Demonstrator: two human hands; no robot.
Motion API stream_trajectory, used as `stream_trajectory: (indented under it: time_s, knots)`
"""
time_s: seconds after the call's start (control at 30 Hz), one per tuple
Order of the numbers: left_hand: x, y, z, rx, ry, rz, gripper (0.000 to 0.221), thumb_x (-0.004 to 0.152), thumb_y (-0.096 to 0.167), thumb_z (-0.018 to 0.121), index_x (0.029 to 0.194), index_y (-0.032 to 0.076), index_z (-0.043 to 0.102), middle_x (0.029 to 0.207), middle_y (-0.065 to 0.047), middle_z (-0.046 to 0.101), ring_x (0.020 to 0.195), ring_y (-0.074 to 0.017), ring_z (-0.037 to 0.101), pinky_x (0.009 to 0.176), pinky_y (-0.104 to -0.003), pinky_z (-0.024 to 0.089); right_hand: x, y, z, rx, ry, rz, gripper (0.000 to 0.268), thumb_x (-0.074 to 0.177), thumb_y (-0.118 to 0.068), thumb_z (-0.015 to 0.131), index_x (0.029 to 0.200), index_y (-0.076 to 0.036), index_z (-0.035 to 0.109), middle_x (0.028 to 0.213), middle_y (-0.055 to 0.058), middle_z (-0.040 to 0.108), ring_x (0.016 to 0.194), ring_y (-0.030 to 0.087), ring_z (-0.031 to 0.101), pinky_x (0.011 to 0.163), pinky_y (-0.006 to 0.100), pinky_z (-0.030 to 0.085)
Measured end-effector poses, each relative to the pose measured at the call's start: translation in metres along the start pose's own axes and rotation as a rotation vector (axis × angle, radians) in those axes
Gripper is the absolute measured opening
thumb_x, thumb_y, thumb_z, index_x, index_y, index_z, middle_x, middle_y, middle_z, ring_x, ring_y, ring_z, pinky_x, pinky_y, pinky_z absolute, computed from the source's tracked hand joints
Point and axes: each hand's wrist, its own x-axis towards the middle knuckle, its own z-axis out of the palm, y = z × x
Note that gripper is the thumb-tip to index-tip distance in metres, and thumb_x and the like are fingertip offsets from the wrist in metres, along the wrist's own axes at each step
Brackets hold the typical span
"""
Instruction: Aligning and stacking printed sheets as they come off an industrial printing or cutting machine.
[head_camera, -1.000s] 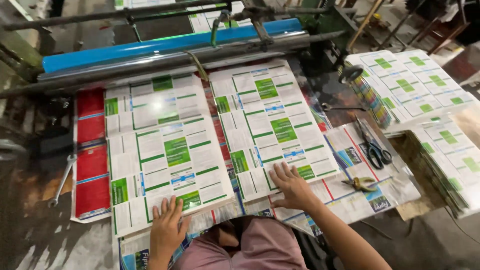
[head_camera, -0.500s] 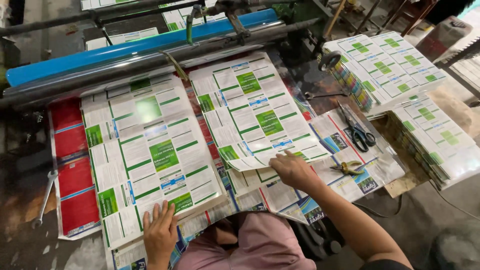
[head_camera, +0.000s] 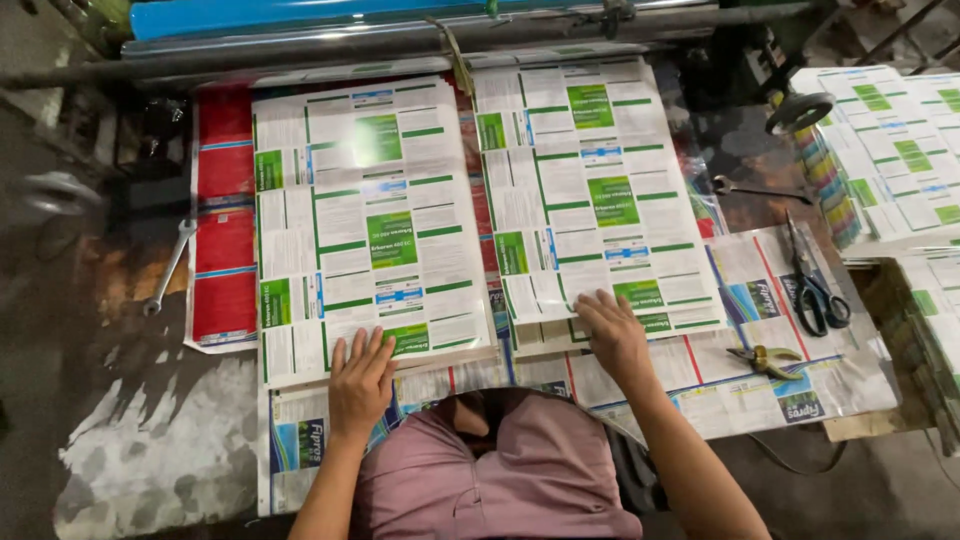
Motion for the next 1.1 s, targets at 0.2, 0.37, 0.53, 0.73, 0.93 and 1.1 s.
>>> stream_trajectory:
  time_s: [0.2,0.37,0.53,0.73,0.93,1.1]
  knots:
    - [0.008,0.004,-0.01,-0.021,-0.03,0.017,0.033,0.101,0.025,0.061,0.129,0.011,0.07,0.136,-0.01,0.068,0.132,-0.0344,0.062,0.119,-0.056,0.039,0.057,0.021,0.01,0.094,0.002,-0.039,0.035,0.091,0.004,0.058,0.121,-0.008,0.072,0.129,0.011,0.073,0.126,0.041,0.063,0.102,0.065,0.047]
    - [0.007,0.003,-0.008,-0.027,-0.089,-0.014,0.036,0.1,0.028,0.061,0.131,0.013,0.069,0.137,-0.008,0.067,0.133,-0.0319,0.061,0.12,-0.054,0.039,0.112,0.041,0.036,0.106,-0.039,0.03,0.027,0.099,-0.014,0.059,0.124,-0.016,0.072,0.133,0.005,0.071,0.128,0.045,0.061,0.107,0.067,0.042]
    - [0.001,-0.001,-0.004,-0.054,-0.141,-0.094,0.033,0.1,0.024,0.057,0.13,0.016,0.069,0.137,-0.008,0.067,0.136,-0.0316,0.059,0.122,-0.053,0.037,0.129,0.027,0.03,0.0,-0.065,0.26,0.063,0.089,0.008,0.045,0.148,-0.012,0.053,0.152,0.024,0.05,0.144,0.054,0.037,0.12,0.069,0.024]
    - [0.008,-0.032,0.013,0.003,-0.373,-0.263,0.032,0.1,0.038,0.053,0.123,0.024,0.069,0.132,-0.013,0.068,0.12,-0.0411,0.066,0.106,-0.055,0.055,0.126,0.022,0.024,0.025,0.055,0.271,0.039,0.099,-0.001,0.048,0.135,-0.002,0.063,0.138,0.028,0.062,0.133,0.05,0.054,0.114,0.07,0.037]
    - [0.106,0.007,-0.088,0.09,0.036,0.092,0.017,0.096,0.001,0.065,0.104,0.009,0.077,0.108,-0.007,0.079,0.111,-0.0213,0.074,0.101,-0.044,0.054,0.121,0.025,0.028,-0.011,0.21,0.174,0.027,0.096,-0.004,0.058,0.119,-0.004,0.071,0.124,0.016,0.073,0.124,0.045,0.062,0.105,0.069,0.043]
    - [0.07,0.021,-0.059,0.003,0.032,0.011,0.021,0.091,-0.003,0.07,0.108,0.008,0.076,0.108,-0.01,0.079,0.103,-0.0257,0.077,0.095,-0.048,0.061,0.118,0.033,0.039,0.026,0.174,0.199,0.033,0.098,-0.008,0.055,0.126,-0.004,0.071,0.132,0.017,0.07,0.129,0.048,0.06,0.111,0.066,0.039]
